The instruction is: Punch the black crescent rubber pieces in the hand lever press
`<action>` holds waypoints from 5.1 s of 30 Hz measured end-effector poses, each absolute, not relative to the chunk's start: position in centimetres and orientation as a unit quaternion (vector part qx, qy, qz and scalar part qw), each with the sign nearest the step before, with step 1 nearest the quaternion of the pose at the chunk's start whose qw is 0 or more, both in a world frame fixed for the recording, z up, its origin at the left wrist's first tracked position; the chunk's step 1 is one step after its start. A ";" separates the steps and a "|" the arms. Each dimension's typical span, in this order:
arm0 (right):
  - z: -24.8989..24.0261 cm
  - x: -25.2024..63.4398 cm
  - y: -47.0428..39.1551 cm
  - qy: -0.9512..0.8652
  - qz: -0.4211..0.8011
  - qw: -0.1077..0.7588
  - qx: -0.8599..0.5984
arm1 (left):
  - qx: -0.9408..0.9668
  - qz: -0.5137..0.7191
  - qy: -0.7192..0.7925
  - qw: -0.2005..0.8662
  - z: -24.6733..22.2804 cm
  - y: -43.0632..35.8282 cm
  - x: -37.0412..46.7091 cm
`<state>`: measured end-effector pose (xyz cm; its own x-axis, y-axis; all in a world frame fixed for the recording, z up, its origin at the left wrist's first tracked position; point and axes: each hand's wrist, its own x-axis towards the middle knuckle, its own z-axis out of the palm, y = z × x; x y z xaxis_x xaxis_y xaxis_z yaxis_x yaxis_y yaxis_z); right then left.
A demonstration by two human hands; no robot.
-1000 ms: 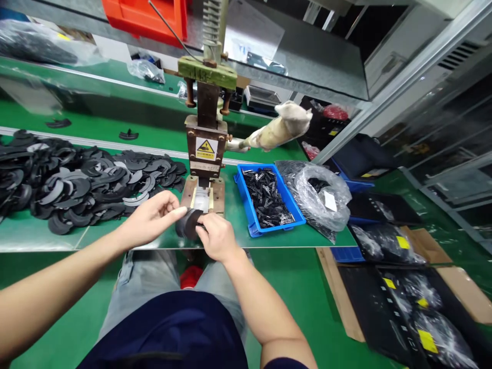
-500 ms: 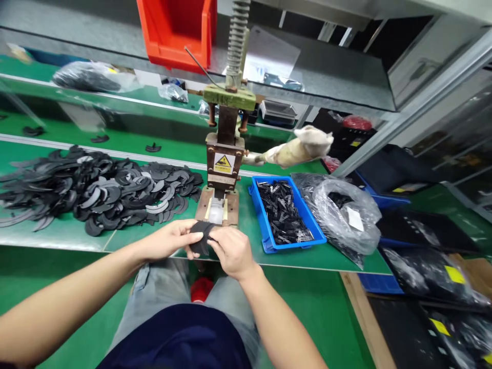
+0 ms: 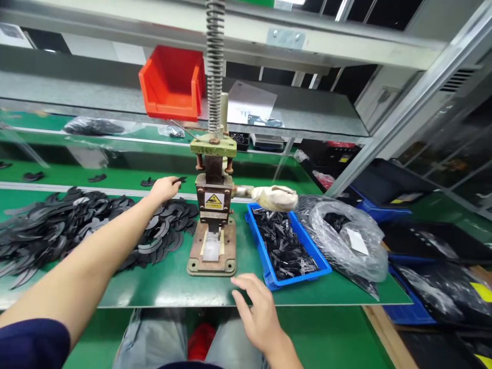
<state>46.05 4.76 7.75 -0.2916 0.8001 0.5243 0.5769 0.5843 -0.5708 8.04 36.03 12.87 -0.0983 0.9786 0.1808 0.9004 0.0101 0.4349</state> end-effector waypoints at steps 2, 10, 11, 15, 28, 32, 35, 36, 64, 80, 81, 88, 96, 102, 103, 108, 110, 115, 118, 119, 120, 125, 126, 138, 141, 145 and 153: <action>8.2 47.0 4.8 -0.787 0.125 0.404 -0.449 | 0.663 0.235 0.706 0.084 13.5 38.0 9.2; 9.8 55.9 8.9 -0.742 0.044 0.343 -0.574 | 0.683 0.346 0.625 0.152 9.4 28.9 10.7; 10.0 57.0 10.0 -0.734 0.035 0.293 -0.611 | 0.671 0.379 0.614 0.172 8.7 26.3 10.9; 10.4 59.2 14.1 -0.724 0.047 0.026 -0.688 | 0.666 0.448 0.550 0.230 5.7 15.8 12.3; 9.5 57.5 16.8 -0.708 0.065 -0.105 -0.696 | 0.707 0.419 0.501 0.270 0.6 6.0 13.9; 9.6 58.1 16.5 -0.715 0.080 -0.115 -0.685 | 0.729 0.393 0.499 0.255 0.7 6.0 14.3; 9.7 58.3 16.8 -0.717 0.099 -0.129 -0.677 | 0.732 0.387 0.506 0.241 0.8 5.9 14.4; 9.8 58.3 17.0 -0.716 0.101 -0.132 -0.678 | 0.732 0.387 0.508 0.237 0.8 5.8 14.4; 7.3 43.8 3.8 -0.699 0.290 0.467 -0.457 | 0.727 0.476 0.383 0.314 7.2 3.3 19.6; 7.1 41.8 3.8 -0.769 0.278 0.454 -0.354 | 0.744 0.476 0.353 0.310 7.5 2.5 19.0; 7.1 41.8 3.9 -0.774 0.275 0.448 -0.353 | 0.748 0.478 0.347 0.304 7.5 2.8 18.8; 12.5 44.7 8.1 -0.761 0.195 0.445 -0.430 | 0.749 0.445 0.446 0.207 6.0 9.9 15.8; 26.9 44.9 16.4 -0.722 0.150 0.649 -0.190 | 0.824 0.308 0.466 0.093 4.4 19.1 15.5; 24.5 42.1 13.3 -0.717 0.140 0.650 -0.210 | 0.868 0.248 0.428 0.042 4.3 19.6 16.5; 23.2 42.2 12.4 -0.719 0.132 0.646 -0.219 | 0.869 0.249 0.425 0.043 4.3 19.6 16.5; 16.5 43.1 9.9 -0.757 0.059 0.609 -0.229 | 0.860 0.275 0.424 0.068 4.3 19.5 16.6; 15.1 43.2 9.8 -0.756 0.045 0.611 -0.230 | 0.855 0.283 0.427 0.080 4.6 18.9 16.6; 14.5 42.9 10.4 -0.739 0.018 0.630 -0.238 | 0.820 0.343 0.445 0.107 5.3 14.3 14.9; 14.4 42.6 11.1 -0.717 0.005 0.657 -0.232 | 0.766 0.387 0.508 0.076 4.8 10.4 11.5; 14.3 42.5 11.2 -0.711 0.003 0.664 -0.232 | 0.740 0.396 0.540 0.058 4.5 9.1 9.9; 14.2 42.4 11.4 -0.707 0.000 0.669 -0.231 | 0.709 0.401 0.579 0.037 4.2 8.0 8.0; 13.8 42.2 11.7 -0.696 -0.003 0.681 -0.229 | 0.465 0.364 0.805 -0.064 2.4 4.5 -2.5; 13.8 42.1 11.7 -0.692 -0.003 0.684 -0.232 | 0.431 0.342 0.832 -0.068 2.0 4.3 -4.2; 13.9 41.9 11.6 -0.693 -0.011 0.683 -0.231 | 0.406 0.282 0.869 0.031 0.0 3.4 -8.0; 13.8 42.0 11.7 -0.694 -0.009 0.680 -0.237 | 0.374 0.364 0.850 0.077 0.6 3.7 -7.8; 13.9 41.9 11.7 -0.687 -0.010 0.685 -0.240 | 0.317 0.509 0.780 0.179 2.2 3.4 -7.1; 13.9 41.9 11.1 -0.700 -0.015 0.672 -0.241 | 0.391 0.508 0.633 0.435 6.6 5.9 2.0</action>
<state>41.88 11.07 13.90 0.0198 0.3174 0.9481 0.3575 0.8833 -0.3032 2.01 5.87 6.62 -0.3170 0.9359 -0.1538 0.0536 0.1796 0.9823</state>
